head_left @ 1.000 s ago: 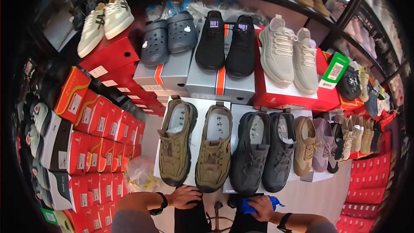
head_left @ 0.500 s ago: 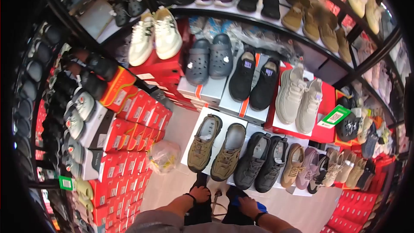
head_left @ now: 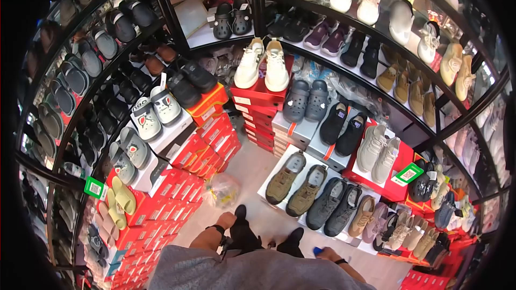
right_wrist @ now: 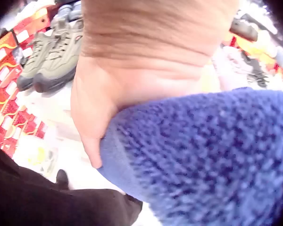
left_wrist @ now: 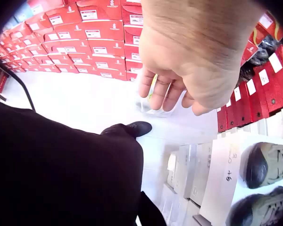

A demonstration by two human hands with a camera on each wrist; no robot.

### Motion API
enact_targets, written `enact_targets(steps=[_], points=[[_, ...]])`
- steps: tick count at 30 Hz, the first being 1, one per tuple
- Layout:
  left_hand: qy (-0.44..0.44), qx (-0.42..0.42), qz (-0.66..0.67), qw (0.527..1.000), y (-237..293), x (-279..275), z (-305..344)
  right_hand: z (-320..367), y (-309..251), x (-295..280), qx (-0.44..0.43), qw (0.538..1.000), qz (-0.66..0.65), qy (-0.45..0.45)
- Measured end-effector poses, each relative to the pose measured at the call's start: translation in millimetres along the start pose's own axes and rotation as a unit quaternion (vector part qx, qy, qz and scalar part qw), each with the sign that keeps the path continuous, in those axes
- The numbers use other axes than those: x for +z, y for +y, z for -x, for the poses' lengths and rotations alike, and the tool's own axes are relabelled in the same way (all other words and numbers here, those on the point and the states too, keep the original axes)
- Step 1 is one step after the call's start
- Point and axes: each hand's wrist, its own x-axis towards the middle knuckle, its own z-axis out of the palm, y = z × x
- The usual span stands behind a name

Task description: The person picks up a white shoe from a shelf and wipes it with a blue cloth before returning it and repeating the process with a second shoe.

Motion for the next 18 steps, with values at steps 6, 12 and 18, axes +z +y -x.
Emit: enact_targets(steps=[6, 12, 18], points=[[0.057, 0.053, 0.234, 0.969, -69.9, -3.4, 10.0, 53.9, -2.2, 55.5, 0.189, 0.959, -0.188, 0.095], [0.101, 0.077, 0.213, 0.969, -161.6, -23.4, 19.6, -15.1, -63.0, 77.3, 0.020, 0.985, -0.118, 0.121], [0.085, -0.004, 0.048, 0.995, -251.4, -2.4, 2.0, 6.2, -108.6, 131.9, -0.045, 0.964, -0.211, 0.157]])
